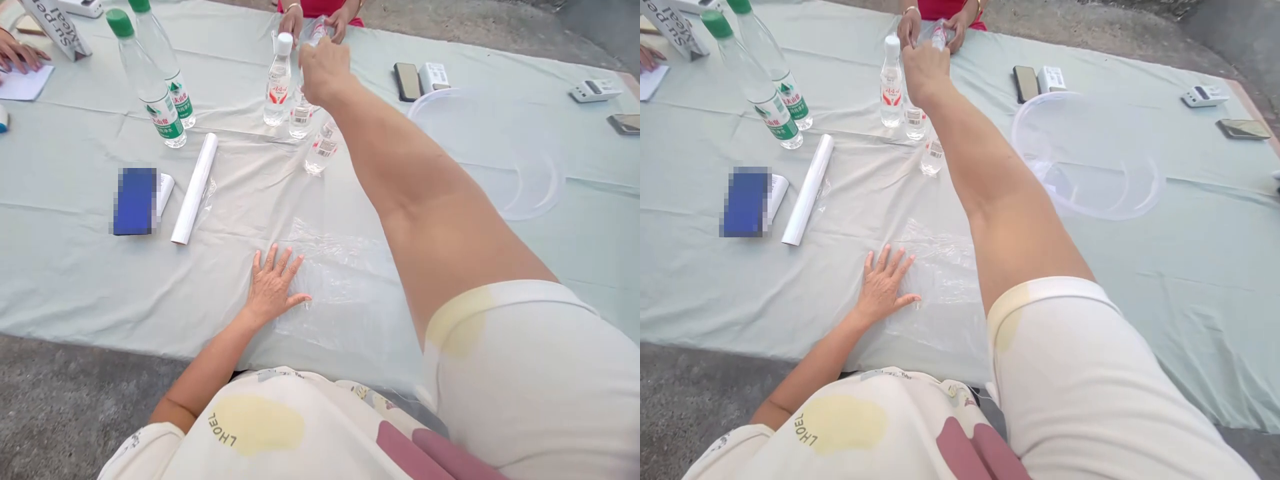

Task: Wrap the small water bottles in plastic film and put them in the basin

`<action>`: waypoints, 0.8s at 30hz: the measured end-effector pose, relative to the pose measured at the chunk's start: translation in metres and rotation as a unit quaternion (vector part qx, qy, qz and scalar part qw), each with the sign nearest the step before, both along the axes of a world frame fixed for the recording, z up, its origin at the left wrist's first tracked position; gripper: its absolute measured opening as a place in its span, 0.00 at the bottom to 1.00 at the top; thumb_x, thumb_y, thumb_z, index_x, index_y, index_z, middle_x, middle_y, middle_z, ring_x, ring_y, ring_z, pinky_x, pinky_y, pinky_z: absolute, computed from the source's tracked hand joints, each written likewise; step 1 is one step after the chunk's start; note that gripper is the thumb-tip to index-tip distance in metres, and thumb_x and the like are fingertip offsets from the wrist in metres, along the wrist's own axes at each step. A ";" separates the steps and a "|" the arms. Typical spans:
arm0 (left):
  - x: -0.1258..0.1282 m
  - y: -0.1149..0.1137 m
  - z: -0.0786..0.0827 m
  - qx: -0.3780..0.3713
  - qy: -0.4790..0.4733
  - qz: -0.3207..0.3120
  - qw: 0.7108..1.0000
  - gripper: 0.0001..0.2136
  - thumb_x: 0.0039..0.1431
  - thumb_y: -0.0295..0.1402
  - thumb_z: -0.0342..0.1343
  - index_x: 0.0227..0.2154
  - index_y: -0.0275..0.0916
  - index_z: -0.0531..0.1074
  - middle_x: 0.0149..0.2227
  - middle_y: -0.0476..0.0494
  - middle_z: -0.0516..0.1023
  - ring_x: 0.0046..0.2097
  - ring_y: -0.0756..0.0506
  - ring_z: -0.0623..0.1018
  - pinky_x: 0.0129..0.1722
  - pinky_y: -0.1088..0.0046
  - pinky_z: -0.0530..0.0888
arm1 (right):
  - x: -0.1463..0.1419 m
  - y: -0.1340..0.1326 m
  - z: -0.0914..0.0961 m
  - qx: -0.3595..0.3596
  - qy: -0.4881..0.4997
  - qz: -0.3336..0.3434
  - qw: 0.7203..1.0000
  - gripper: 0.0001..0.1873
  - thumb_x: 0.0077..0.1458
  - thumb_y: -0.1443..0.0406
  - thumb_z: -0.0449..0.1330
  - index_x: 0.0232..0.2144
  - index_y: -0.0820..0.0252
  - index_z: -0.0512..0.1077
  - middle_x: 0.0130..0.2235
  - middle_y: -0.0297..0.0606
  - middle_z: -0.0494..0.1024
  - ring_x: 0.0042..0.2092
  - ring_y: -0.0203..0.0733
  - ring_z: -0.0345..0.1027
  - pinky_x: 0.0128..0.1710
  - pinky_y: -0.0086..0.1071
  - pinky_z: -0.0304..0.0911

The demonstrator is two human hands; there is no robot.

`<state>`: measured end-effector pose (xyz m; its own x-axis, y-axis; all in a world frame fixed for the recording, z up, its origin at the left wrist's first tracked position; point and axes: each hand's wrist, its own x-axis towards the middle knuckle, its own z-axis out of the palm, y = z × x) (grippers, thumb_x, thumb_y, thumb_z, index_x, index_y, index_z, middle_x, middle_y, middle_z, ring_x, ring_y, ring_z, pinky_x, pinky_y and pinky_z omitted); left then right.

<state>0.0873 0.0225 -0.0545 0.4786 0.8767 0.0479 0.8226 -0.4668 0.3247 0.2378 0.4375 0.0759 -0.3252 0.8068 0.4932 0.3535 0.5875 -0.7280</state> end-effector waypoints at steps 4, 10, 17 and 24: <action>0.000 0.001 0.000 -0.019 -0.003 0.006 1.000 0.46 0.56 0.59 0.57 0.71 0.43 0.50 0.72 0.33 0.54 0.73 0.28 0.49 0.68 0.39 0.43 | 0.007 -0.074 0.021 -0.056 -0.166 -0.144 0.974 0.19 0.49 0.49 0.69 0.27 0.49 0.65 0.42 0.33 0.77 0.64 0.43 0.59 0.63 0.38 0.60; 0.001 0.001 0.001 -0.042 -0.047 0.024 0.998 0.55 0.51 0.61 0.60 0.72 0.35 0.44 0.73 0.28 0.49 0.74 0.30 0.46 0.70 0.45 0.39 | 0.044 -0.248 0.057 -0.105 -0.016 -0.134 0.985 0.10 0.54 0.57 0.66 0.28 0.46 0.68 0.35 0.28 0.75 0.42 0.38 0.72 0.44 0.34 0.71; -0.020 0.009 0.017 -0.123 -0.177 0.007 0.976 0.39 0.65 0.43 0.51 0.72 0.39 0.38 0.74 0.35 0.44 0.75 0.37 0.41 0.71 0.50 0.43 | 0.067 -0.351 0.005 -0.293 0.108 -0.071 0.947 0.25 0.54 0.42 0.63 0.34 0.59 0.73 0.26 0.35 0.75 0.27 0.37 0.69 0.21 0.28 0.60; -0.033 -0.009 0.049 -0.041 -0.156 0.178 0.971 0.15 0.63 0.28 0.46 0.47 0.40 0.73 0.52 0.38 0.74 0.57 0.39 0.71 0.57 0.58 0.67 | 0.057 -0.363 -0.044 -0.349 0.002 -0.095 0.932 0.21 0.60 0.48 0.59 0.28 0.58 0.71 0.26 0.32 0.70 0.27 0.34 0.60 0.28 0.30 0.58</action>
